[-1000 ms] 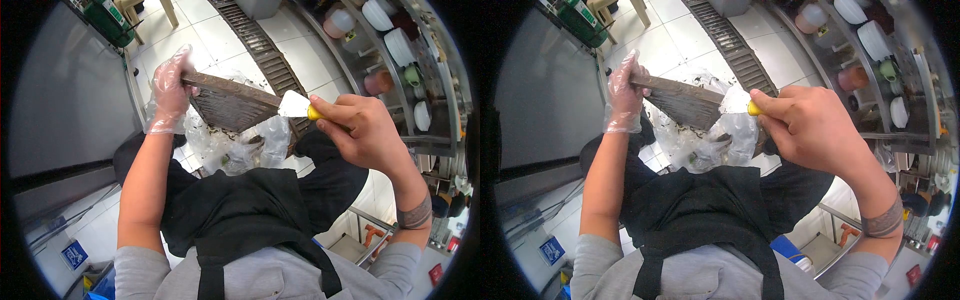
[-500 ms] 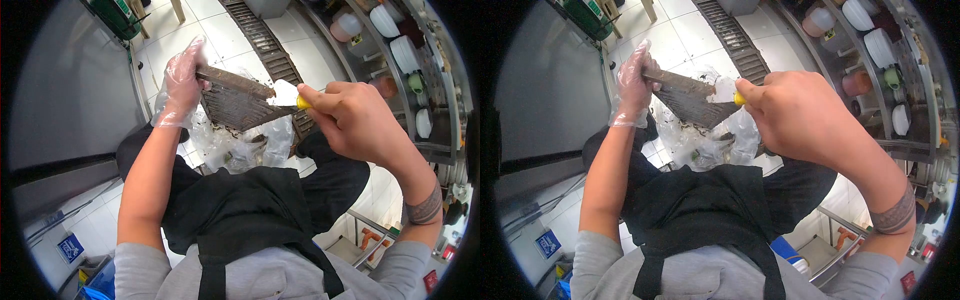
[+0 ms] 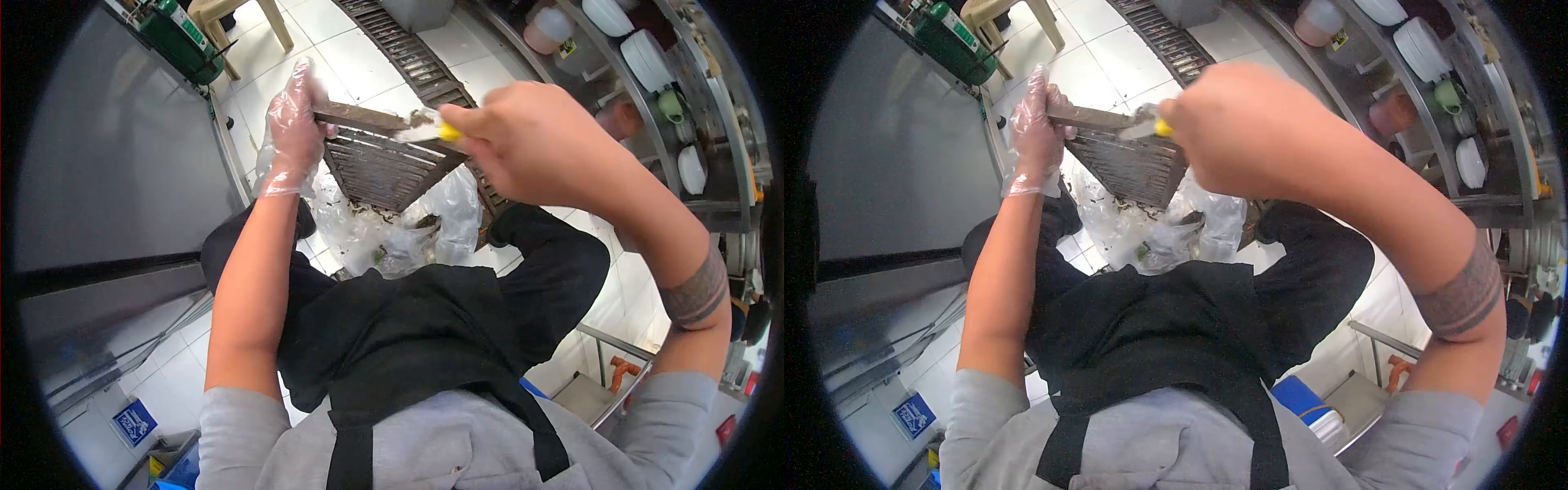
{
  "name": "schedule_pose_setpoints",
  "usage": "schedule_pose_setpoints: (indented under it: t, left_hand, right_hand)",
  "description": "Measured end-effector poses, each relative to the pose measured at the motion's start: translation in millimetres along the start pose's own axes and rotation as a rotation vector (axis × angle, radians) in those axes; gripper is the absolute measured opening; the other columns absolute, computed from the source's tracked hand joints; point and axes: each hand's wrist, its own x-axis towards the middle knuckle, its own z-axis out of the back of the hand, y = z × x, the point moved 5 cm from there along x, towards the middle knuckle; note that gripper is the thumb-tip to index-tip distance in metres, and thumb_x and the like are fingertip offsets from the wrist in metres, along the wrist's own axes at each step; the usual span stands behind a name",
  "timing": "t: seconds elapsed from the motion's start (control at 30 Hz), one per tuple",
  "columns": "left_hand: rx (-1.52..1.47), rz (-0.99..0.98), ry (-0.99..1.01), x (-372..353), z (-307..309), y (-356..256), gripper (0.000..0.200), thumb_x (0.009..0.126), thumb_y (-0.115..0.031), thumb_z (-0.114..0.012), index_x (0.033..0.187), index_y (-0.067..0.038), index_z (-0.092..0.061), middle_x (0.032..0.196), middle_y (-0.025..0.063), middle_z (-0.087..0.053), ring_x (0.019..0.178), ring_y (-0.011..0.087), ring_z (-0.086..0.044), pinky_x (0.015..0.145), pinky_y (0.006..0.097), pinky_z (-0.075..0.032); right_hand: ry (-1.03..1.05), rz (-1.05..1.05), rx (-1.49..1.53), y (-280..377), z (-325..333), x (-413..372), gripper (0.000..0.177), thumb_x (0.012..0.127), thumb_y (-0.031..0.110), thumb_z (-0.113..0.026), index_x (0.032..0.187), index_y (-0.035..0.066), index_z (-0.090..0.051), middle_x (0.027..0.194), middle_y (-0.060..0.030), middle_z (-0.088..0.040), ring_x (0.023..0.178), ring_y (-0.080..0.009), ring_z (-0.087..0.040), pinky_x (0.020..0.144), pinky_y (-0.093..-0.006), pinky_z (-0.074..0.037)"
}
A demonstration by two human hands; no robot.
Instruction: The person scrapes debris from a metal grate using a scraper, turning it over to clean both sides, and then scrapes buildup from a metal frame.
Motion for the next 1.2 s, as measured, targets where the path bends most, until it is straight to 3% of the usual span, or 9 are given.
schedule_pose_setpoints:
  t: [0.2,0.4,0.47,0.53,0.67,0.87,0.9,1.0,1.2]
  left_hand:
    - [-0.079,0.059,-0.035,2,-5,2,0.057,0.106,-0.055,-0.058,0.071,-0.009,-0.053,0.060,0.0022,-0.049,0.047,0.0132,-0.049,0.045,0.0287,-0.042]
    - [0.089,0.012,-0.104,4,6,-3,0.062,0.108,-0.059,-0.051,0.073,-0.007,-0.055,0.062,0.0018,-0.051,0.048,0.0129,-0.051,0.046,0.0292,-0.045]
    - [0.019,0.074,-0.081,5,5,1,0.063,0.108,-0.060,-0.050,0.075,-0.006,-0.057,0.062,0.0023,-0.052,0.048,0.0130,-0.052,0.047,0.0292,-0.047]
    - [0.084,0.010,-0.036,5,-3,-2,0.063,0.107,-0.060,-0.050,0.078,-0.006,-0.059,0.064,0.0029,-0.053,0.049,0.0138,-0.053,0.047,0.0290,-0.049]
    - [0.054,0.070,-0.099,2,-7,-2,0.064,0.106,-0.060,-0.052,0.071,-0.008,-0.057,0.062,0.0020,-0.050,0.051,0.0121,-0.048,0.047,0.0296,-0.044]
    - [0.012,0.049,-0.066,9,-3,5,0.067,0.107,-0.062,-0.050,0.067,-0.008,-0.057,0.062,0.0020,-0.052,0.048,0.0131,-0.049,0.046,0.0292,-0.043]
    - [0.178,-0.068,-0.046,6,-4,0,0.067,0.106,-0.063,-0.050,0.068,-0.009,-0.056,0.063,0.0011,-0.051,0.050,0.0124,-0.050,0.046,0.0290,-0.044]
    - [0.103,0.073,-0.130,1,-8,-6,0.068,0.106,-0.064,-0.050,0.066,-0.010,-0.054,0.064,0.0003,-0.051,0.052,0.0122,-0.050,0.046,0.0294,-0.044]
    - [0.032,0.026,-0.080,3,-13,-9,0.064,0.105,-0.064,-0.054,0.075,-0.008,-0.058,0.066,0.0024,-0.053,0.053,0.0132,-0.051,0.047,0.0305,-0.045]
  right_hand:
    - [-0.021,-0.089,0.057,-10,4,-29,0.018,0.094,0.017,-0.066,0.099,0.003,-0.077,0.070,-0.0195,-0.068,0.068,-0.0409,-0.069,0.063,-0.0498,-0.055]
    - [-0.068,0.000,0.007,5,-7,25,0.019,0.095,0.020,-0.065,0.098,0.003,-0.075,0.070,-0.0204,-0.067,0.067,-0.0407,-0.069,0.063,-0.0498,-0.055]
    - [-0.058,-0.021,0.047,0,-7,23,0.020,0.094,0.019,-0.067,0.103,0.004,-0.076,0.070,-0.0197,-0.068,0.066,-0.0402,-0.069,0.063,-0.0496,-0.055]
    - [-0.052,-0.002,0.028,-4,0,9,0.024,0.094,0.020,-0.068,0.110,0.005,-0.077,0.070,-0.0192,-0.067,0.066,-0.0396,-0.069,0.063,-0.0492,-0.055]
    - [-0.002,-0.046,0.027,-7,-2,-11,0.027,0.093,0.019,-0.068,0.115,0.006,-0.078,0.071,-0.0190,-0.066,0.067,-0.0389,-0.068,0.063,-0.0487,-0.055]
    - [-0.072,-0.016,0.080,-2,-15,32,0.023,0.095,0.021,-0.067,0.110,0.009,-0.078,0.072,-0.0192,-0.066,0.069,-0.0398,-0.068,0.064,-0.0511,-0.054]
    - [-0.080,-0.004,0.102,-3,-11,26,0.023,0.094,0.021,-0.068,0.111,0.009,-0.078,0.072,-0.0196,-0.067,0.069,-0.0389,-0.069,0.064,-0.0500,-0.054]
    - [-0.007,-0.027,-0.006,-5,2,-3,0.024,0.093,0.020,-0.070,0.111,0.008,-0.079,0.073,-0.0200,-0.068,0.068,-0.0379,-0.070,0.063,-0.0491,-0.054]
    - [-0.090,-0.022,0.004,5,-10,35,0.026,0.092,0.018,-0.068,0.113,0.008,-0.079,0.073,-0.0200,-0.069,0.067,-0.0383,-0.070,0.064,-0.0485,-0.056]
